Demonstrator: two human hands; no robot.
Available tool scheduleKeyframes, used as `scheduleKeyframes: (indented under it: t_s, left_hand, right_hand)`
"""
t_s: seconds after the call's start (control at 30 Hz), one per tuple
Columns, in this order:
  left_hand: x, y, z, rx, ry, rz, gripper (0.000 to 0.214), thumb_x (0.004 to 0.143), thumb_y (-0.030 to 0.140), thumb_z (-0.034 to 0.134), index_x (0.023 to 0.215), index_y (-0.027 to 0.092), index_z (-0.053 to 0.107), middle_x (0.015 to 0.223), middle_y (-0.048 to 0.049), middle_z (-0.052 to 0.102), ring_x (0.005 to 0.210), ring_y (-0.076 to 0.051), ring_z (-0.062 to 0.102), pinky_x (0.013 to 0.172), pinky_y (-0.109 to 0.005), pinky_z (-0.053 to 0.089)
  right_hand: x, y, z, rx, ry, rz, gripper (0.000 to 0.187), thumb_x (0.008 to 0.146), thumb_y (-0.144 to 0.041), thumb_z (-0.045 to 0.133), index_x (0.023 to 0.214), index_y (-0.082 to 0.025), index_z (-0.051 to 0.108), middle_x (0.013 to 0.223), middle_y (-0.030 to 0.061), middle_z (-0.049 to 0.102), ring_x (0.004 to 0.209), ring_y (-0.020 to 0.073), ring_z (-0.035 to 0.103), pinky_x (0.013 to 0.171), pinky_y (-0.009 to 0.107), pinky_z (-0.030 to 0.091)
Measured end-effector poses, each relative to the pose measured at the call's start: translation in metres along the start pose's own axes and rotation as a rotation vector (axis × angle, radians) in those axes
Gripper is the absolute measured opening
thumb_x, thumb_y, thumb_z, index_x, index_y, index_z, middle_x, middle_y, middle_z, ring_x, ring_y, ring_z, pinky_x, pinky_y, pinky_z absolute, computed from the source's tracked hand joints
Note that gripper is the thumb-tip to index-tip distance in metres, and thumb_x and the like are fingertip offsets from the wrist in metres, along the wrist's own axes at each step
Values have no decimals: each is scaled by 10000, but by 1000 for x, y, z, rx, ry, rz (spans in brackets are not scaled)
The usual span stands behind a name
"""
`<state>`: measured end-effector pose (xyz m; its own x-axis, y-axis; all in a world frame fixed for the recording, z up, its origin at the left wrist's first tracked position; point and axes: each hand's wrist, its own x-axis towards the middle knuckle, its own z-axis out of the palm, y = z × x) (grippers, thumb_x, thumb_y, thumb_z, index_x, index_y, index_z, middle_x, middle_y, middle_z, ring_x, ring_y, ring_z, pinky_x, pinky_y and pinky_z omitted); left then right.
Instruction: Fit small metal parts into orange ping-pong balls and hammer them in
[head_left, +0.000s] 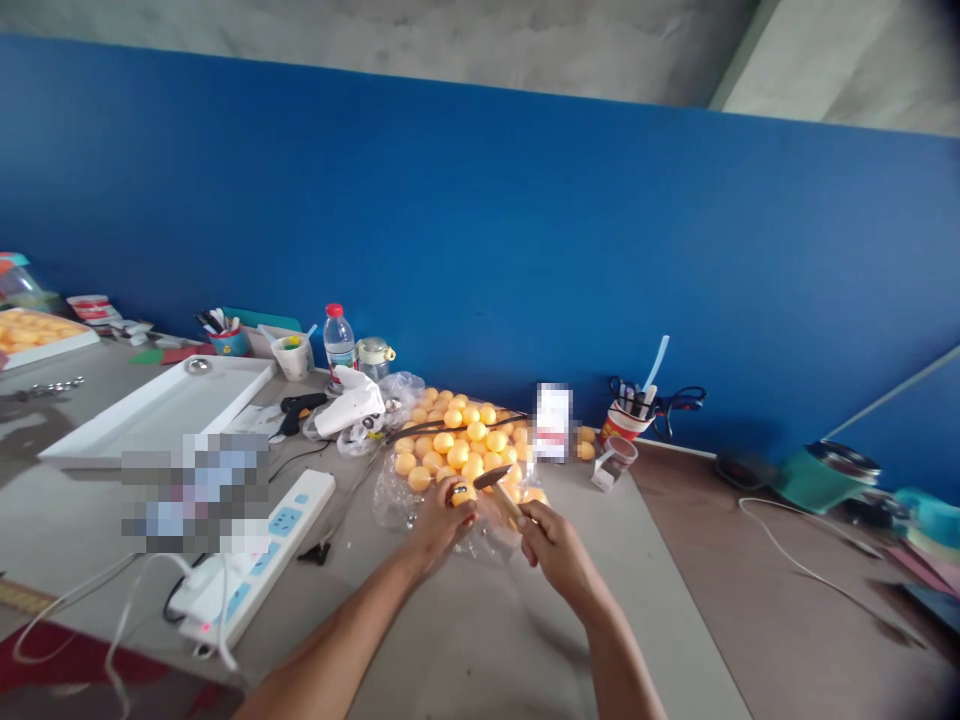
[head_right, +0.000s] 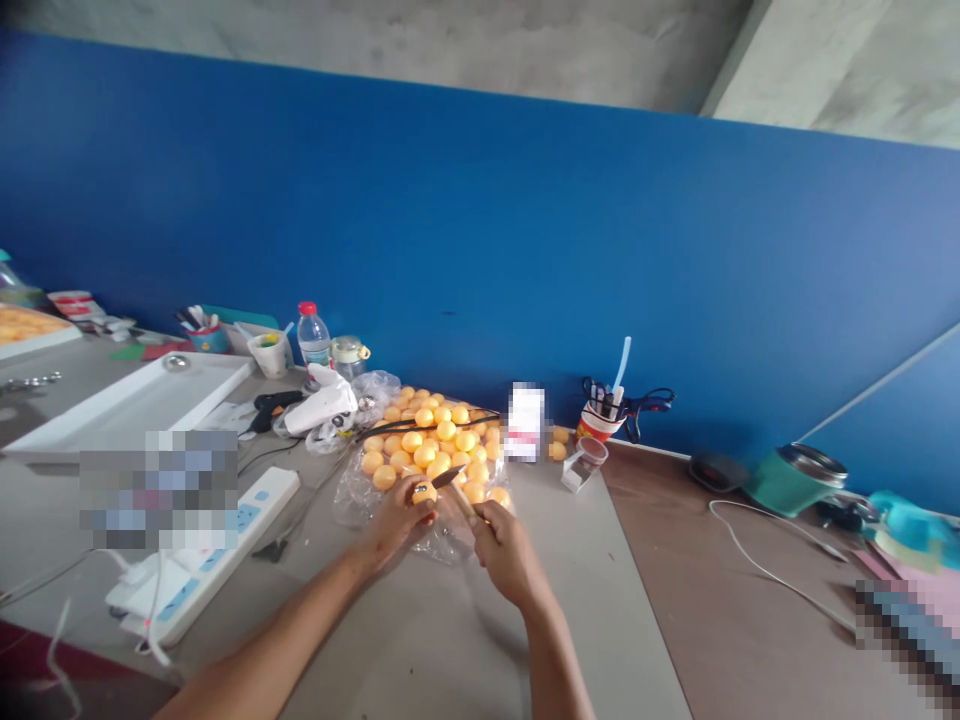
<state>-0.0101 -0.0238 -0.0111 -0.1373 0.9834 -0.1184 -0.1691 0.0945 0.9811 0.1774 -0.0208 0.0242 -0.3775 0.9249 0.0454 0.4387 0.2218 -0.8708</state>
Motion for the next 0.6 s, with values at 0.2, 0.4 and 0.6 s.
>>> scheduleKeyframes:
  t_s: [0.2, 0.4, 0.6]
  left_hand:
    - [5, -10, -3, 120, -33, 14, 451, 690, 322, 692, 1090, 162, 559, 760, 4, 592, 614, -121, 560, 593, -251, 444]
    - [3, -10, -4, 136, -35, 13, 500, 689, 371, 700, 1121, 158, 565, 731, 7, 592, 617, -128, 567, 575, -243, 437]
    - [2, -10, -4, 160, -35, 14, 455, 718, 309, 662, 1132, 158, 552, 719, 14, 588, 621, -126, 578, 574, -235, 451]
  right_hand:
    - [-2, -4, 2, -81, -16, -63, 232, 890, -297, 427, 677, -207, 435, 570, -29, 476, 536, 122, 456, 557, 247, 360]
    - [-2, -4, 2, -69, -34, -52, 241, 908, -315, 413, 696, -207, 447, 588, -25, 485, 546, 123, 459, 567, 253, 364]
    - [-3, -3, 2, -66, -39, -7, 239, 898, -322, 423, 685, -214, 421, 556, -31, 486, 531, 123, 453, 569, 259, 357]
